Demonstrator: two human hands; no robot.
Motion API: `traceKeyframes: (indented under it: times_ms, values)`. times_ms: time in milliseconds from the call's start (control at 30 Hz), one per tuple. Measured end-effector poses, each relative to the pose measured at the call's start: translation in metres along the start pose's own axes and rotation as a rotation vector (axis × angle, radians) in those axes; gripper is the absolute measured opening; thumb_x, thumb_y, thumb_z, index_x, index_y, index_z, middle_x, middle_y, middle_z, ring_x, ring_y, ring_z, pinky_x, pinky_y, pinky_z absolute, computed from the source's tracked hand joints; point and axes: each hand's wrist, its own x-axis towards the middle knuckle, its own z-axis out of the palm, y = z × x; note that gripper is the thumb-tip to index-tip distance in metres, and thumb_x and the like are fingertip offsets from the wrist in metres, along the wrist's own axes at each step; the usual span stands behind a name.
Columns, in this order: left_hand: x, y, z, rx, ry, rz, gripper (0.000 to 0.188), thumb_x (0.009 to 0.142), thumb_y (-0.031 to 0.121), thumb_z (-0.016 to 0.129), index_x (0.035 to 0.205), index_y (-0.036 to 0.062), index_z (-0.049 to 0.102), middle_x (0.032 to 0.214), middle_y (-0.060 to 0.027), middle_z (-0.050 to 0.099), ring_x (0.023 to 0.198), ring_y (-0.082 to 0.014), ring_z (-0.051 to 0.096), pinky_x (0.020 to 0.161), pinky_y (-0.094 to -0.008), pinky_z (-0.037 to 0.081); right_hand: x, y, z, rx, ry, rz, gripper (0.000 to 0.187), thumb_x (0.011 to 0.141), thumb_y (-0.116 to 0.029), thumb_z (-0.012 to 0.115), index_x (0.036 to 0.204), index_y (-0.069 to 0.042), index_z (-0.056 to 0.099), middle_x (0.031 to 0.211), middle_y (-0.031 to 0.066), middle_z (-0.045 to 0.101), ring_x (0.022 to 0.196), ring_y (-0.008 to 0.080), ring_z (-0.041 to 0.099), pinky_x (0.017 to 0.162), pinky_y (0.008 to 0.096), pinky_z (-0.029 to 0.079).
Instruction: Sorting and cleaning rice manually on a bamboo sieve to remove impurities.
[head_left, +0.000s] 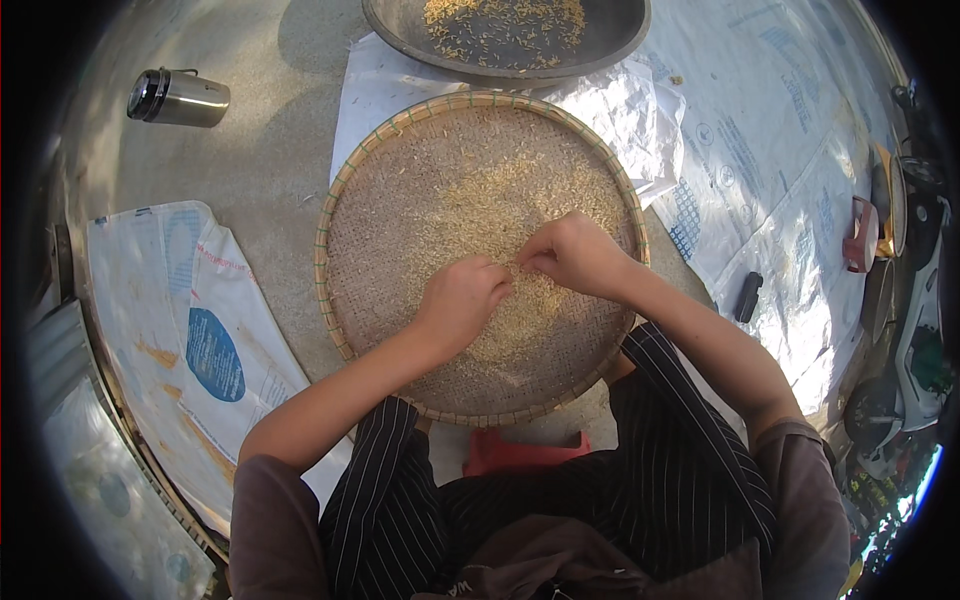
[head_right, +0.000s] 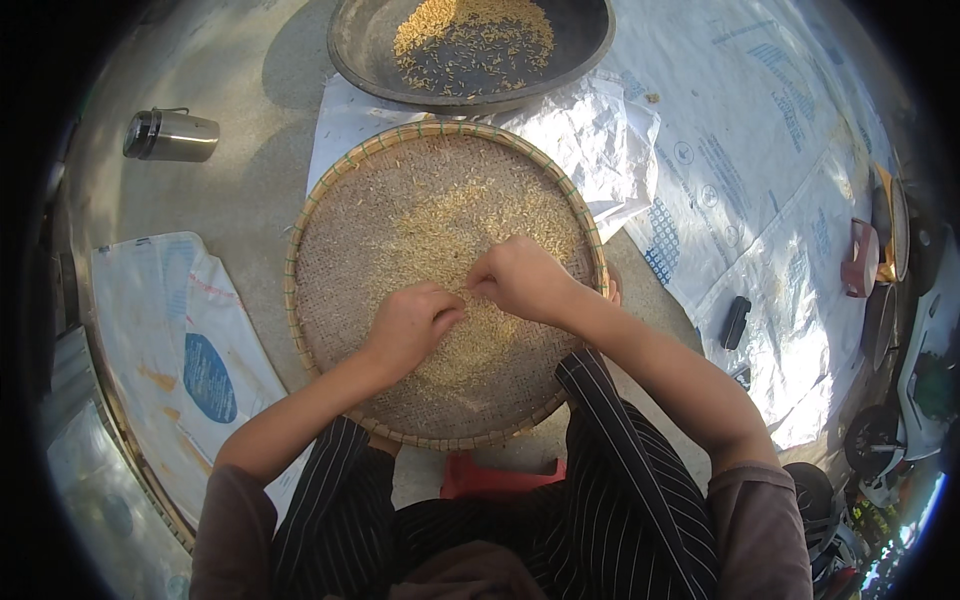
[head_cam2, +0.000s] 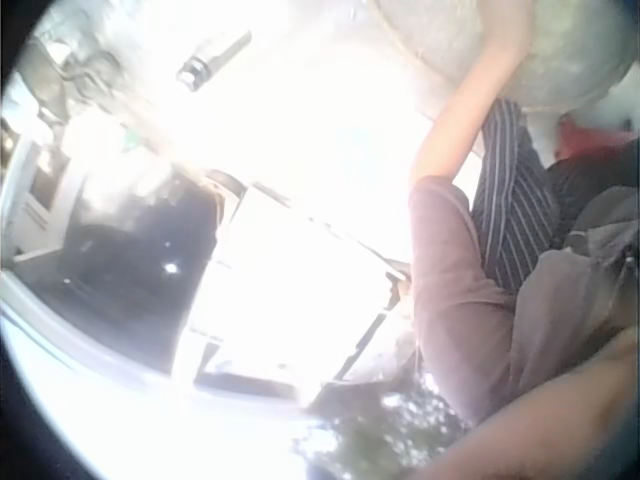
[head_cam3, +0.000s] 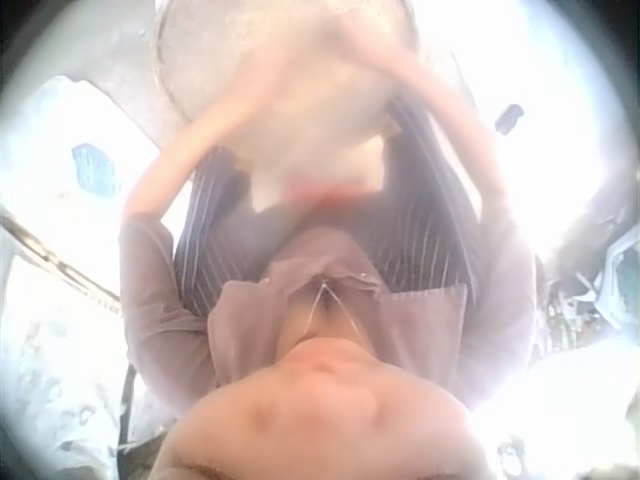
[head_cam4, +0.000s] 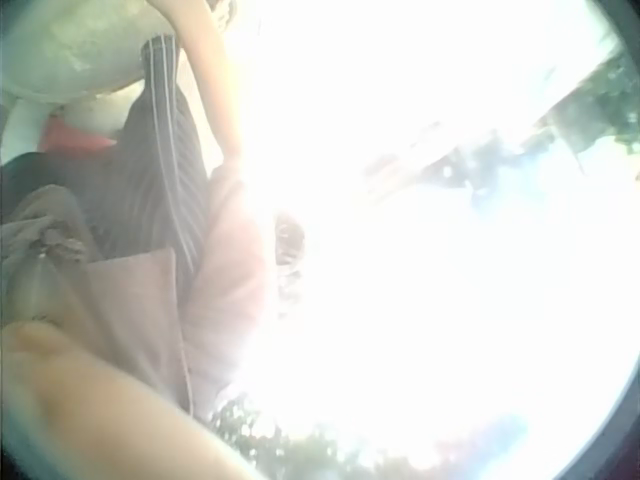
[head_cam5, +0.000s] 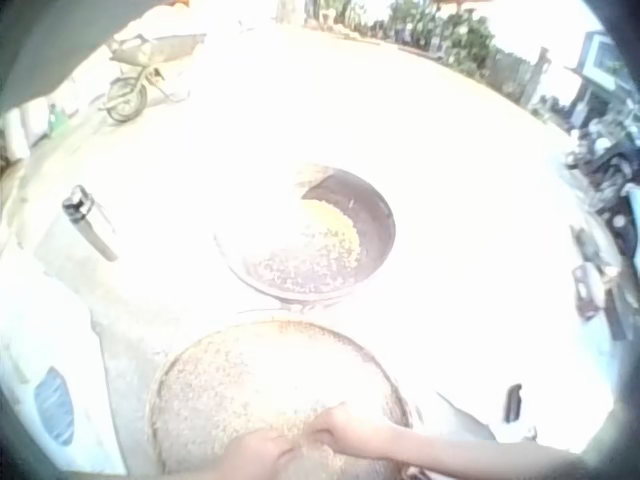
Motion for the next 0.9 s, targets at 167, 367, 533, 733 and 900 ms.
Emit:
traceKeyframes:
  times_ms: [167, 367, 533, 733, 900]
  values:
    - [0.002, 0.001, -0.002, -0.035, -0.022, -0.019, 0.015, 0.078, 0.014, 0.071, 0.086, 0.0026, 0.07, 0.084, -0.0144, 0.067, 0.078, -0.0307, 0.065, 0.071, -0.0389, 0.051, 0.001, -0.006, -0.035, 0.24, -0.122, 0.25, 0.006, 0.077, -0.001, 0.07, 0.082, 0.0, 0.073, 0.076, 0.0095, 0.071, 0.068, 0.014, 0.07, 0.063, 0.0267, 0.055]
    - [0.003, 0.007, -0.011, -0.077, -0.079, -0.026, 0.011, 0.076, 0.01, 0.071, 0.083, 0.0018, 0.071, 0.076, -0.0152, 0.067, 0.07, -0.03, 0.065, 0.067, -0.0381, 0.051, 0.011, 0.001, -0.07, 0.433, -0.155, 0.369, 0.007, 0.078, -0.002, 0.072, 0.083, 0.003, 0.071, 0.078, 0.0097, 0.071, 0.073, 0.0142, 0.07, 0.065, 0.0242, 0.056]
    - [0.01, 0.028, -0.034, -0.147, -0.292, -0.193, 0.007, 0.076, 0.007, 0.071, 0.081, 0.0015, 0.072, 0.075, -0.0115, 0.069, 0.069, -0.0192, 0.068, 0.066, -0.0296, 0.054, 0.057, -0.007, -0.148, 0.499, 0.591, 0.102, 0.039, 0.075, -0.012, 0.076, 0.112, -0.002, 0.067, 0.11, 0.0162, 0.068, 0.102, 0.0214, 0.066, 0.09, 0.0324, 0.052]
    - [0.091, 0.016, -0.122, -0.355, 0.113, -0.107, 0.024, 0.077, 0.006, 0.072, 0.1, 0.0011, 0.068, 0.093, -0.0097, 0.071, 0.075, -0.016, 0.068, 0.072, -0.0286, 0.055, 0.076, -0.006, -0.139, -0.189, 0.741, -0.046, 0.052, 0.072, -0.021, 0.077, 0.119, -0.006, 0.063, 0.12, 0.0192, 0.063, 0.113, 0.035, 0.06, 0.098, 0.039, 0.046]
    - [0.118, -0.006, -0.15, 0.116, 0.447, 0.116, 0.035, 0.076, 0.003, 0.073, 0.11, 0.0024, 0.064, 0.105, -0.0152, 0.069, 0.081, -0.0218, 0.07, 0.074, -0.0319, 0.055, 0.052, -0.026, -0.079, 0.057, 0.48, 0.154, 0.04, 0.076, -0.016, 0.073, 0.113, -0.005, 0.066, 0.108, 0.0187, 0.067, 0.102, 0.0304, 0.065, 0.09, 0.0378, 0.051]
